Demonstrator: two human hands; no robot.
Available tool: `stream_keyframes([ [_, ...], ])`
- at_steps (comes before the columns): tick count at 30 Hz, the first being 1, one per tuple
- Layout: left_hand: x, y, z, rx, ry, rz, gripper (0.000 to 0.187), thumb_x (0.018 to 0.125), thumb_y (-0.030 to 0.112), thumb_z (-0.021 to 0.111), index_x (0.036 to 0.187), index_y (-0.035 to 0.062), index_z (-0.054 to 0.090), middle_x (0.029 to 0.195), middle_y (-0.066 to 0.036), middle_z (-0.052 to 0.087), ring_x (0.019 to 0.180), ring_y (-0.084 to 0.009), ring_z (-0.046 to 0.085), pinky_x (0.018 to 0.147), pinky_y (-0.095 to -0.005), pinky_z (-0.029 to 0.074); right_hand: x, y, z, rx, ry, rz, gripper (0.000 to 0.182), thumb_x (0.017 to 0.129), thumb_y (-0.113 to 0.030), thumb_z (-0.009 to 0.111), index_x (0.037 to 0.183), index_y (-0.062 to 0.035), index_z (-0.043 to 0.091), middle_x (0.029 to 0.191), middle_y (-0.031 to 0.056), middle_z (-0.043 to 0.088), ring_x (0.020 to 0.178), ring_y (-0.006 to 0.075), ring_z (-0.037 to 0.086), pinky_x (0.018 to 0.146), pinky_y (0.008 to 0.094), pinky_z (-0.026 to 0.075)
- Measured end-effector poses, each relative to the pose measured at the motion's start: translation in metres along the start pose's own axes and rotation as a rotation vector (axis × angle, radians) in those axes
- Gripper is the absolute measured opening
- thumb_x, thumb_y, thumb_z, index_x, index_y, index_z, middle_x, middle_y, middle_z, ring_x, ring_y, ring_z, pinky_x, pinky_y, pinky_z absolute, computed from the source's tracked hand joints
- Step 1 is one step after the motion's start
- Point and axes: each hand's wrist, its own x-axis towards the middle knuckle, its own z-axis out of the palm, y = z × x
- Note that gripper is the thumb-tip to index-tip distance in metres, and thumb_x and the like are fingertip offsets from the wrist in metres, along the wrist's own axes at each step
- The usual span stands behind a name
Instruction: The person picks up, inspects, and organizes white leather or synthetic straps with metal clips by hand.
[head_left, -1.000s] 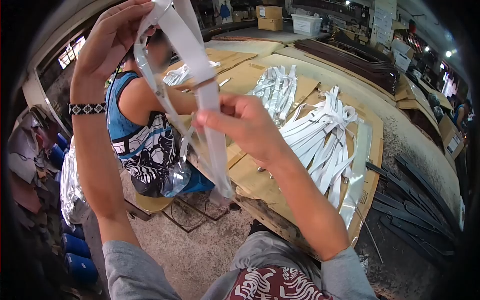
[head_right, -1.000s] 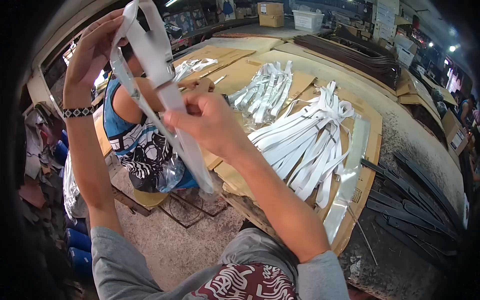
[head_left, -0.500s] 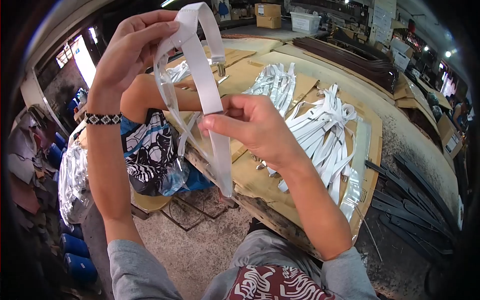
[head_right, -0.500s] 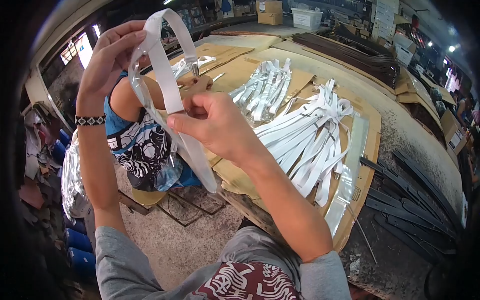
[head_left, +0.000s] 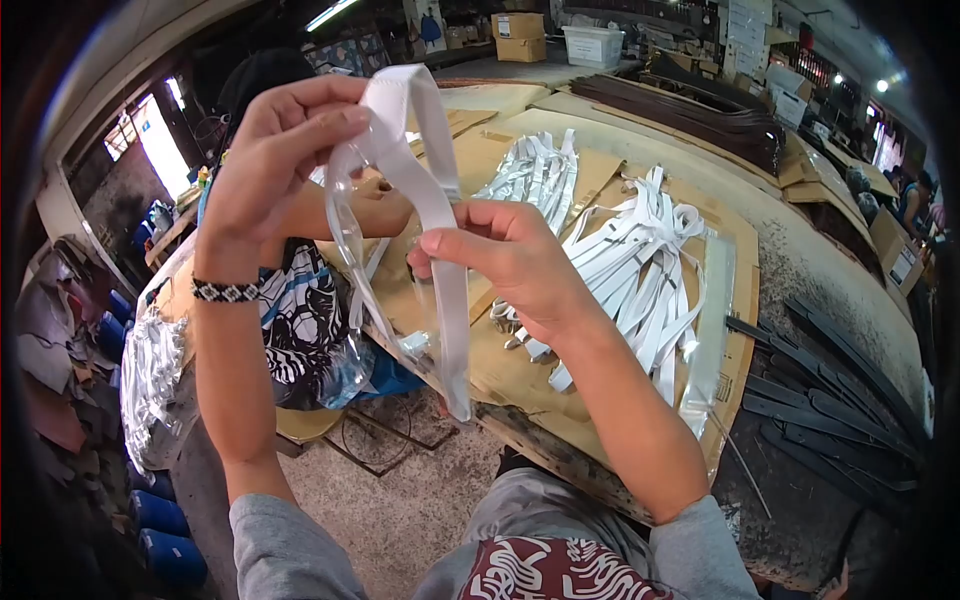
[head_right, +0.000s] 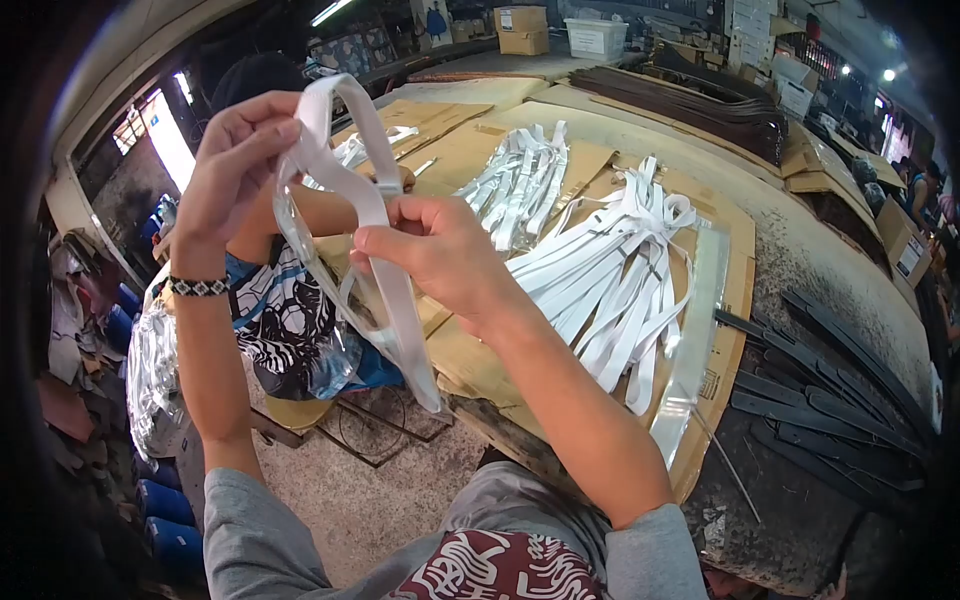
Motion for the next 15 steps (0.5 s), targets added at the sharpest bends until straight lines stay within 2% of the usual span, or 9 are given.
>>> stream_keyframes([
  [4, -0.005, 0.0, 0.014, -0.075, 0.056, 0.022, 0.028, 0.095, 0.008, 0.066, 0.119, -0.0069, 0.065, 0.099, -0.005, 0.074, 0.085, -0.0057, 0.069, 0.074, -0.0199, 0.054, 0.01, -0.006, -0.006, 0.039, -0.034, -0.011, 0.025, 0.091, -0.02, 0.074, 0.102, 0.0022, 0.072, 0.088, 0.0063, 0.073, 0.084, 0.0104, 0.067, 0.078, 0.0255, 0.051],
  [7, -0.003, 0.008, 0.007, -0.074, 0.081, 0.063, 0.028, 0.096, 0.01, 0.066, 0.118, -0.0062, 0.066, 0.097, -0.005, 0.074, 0.082, -0.0057, 0.069, 0.074, -0.0195, 0.053, 0.006, 0.018, -0.008, -0.149, -0.077, 0.137, 0.024, 0.092, -0.019, 0.072, 0.105, 0.0015, 0.071, 0.095, 0.0088, 0.074, 0.088, 0.0159, 0.07, 0.088, 0.0298, 0.051],
  [8, -0.003, 0.011, 0.006, -0.055, 0.089, 0.087, 0.028, 0.096, 0.01, 0.066, 0.118, -0.0061, 0.066, 0.096, -0.005, 0.074, 0.081, -0.0057, 0.069, 0.073, -0.0194, 0.053, 0.003, 0.024, -0.007, -0.144, -0.069, 0.169, 0.024, 0.093, -0.019, 0.072, 0.105, 0.0011, 0.071, 0.096, 0.0085, 0.074, 0.089, 0.0152, 0.069, 0.088, 0.0301, 0.051],
  [11, -0.001, 0.012, 0.001, 0.013, 0.1, 0.093, 0.028, 0.096, 0.011, 0.065, 0.118, -0.0062, 0.066, 0.094, -0.005, 0.073, 0.077, -0.006, 0.068, 0.069, -0.0199, 0.054, -0.005, 0.035, -0.007, -0.026, -0.055, 0.11, 0.025, 0.093, -0.021, 0.073, 0.105, 0.0012, 0.072, 0.093, 0.0062, 0.074, 0.084, 0.0097, 0.067, 0.079, 0.0253, 0.051],
  [15, -0.002, 0.01, 0.004, 0.045, 0.08, 0.037, 0.03, 0.097, 0.014, 0.064, 0.12, -0.0063, 0.064, 0.096, -0.006, 0.072, 0.076, -0.0064, 0.066, 0.064, -0.0212, 0.054, -0.01, 0.025, -0.008, -0.056, -0.075, 0.075, 0.025, 0.094, -0.02, 0.073, 0.108, 0.0008, 0.071, 0.095, 0.0056, 0.074, 0.087, 0.0101, 0.067, 0.082, 0.0265, 0.051],
])
